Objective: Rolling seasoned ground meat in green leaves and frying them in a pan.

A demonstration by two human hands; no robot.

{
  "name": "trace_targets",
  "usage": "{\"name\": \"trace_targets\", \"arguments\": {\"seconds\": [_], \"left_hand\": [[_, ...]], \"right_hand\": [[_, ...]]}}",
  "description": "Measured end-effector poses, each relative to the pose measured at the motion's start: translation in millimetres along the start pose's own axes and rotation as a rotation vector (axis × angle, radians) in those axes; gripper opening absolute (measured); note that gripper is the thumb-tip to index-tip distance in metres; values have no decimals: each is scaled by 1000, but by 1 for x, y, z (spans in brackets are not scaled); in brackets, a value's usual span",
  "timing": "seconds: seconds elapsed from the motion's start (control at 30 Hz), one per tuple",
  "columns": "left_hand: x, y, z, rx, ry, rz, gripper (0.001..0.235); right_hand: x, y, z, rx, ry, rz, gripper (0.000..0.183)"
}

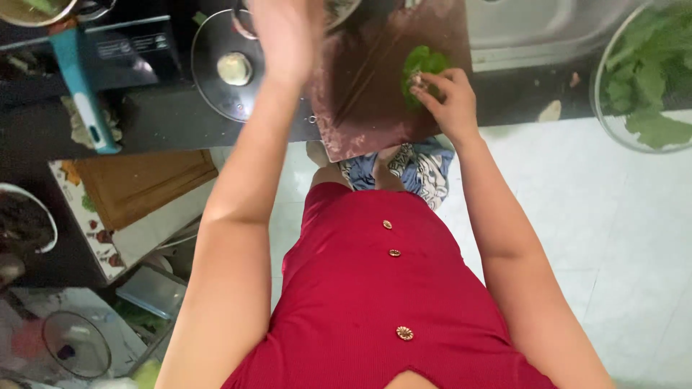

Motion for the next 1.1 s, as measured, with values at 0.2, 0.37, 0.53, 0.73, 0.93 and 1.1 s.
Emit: {"name": "trace_targets", "arguments": {"seconds": [0.2,0.37,0.53,0.73,0.93,1.1], "left_hand": [[-120,-38,-46,192,-625,-254,24],[-131,-87,-51,252,-640,-81,47],[-127,-114,-56,280,-516,-83,18],[-126,-114,-63,219,-455,-186,17],[-124,-100,-66,165,-515,-223,22],[-124,-107,-62,181,-530,-235,13]], "right_hand": [[-9,4,-4,75,80,34,44],[-3,2,-5,12,163,15,43],[-15,-8,-4,-50,171,-33,36],[-22,-12,-5,-54,97,55,24],[-1,0,-11,-60,162,85,36],[-14,-11,-8,-111,196,-16,29]]}}
Point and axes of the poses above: each hand's wrist, its own z-axis towards the middle knuckle, its own y-axis out of the back of the hand, x = y × z, the point moved 3 cm from there along z, towards the middle knuckle, and after that the axes turned 14 degrees about x, right-handed, at the moved point
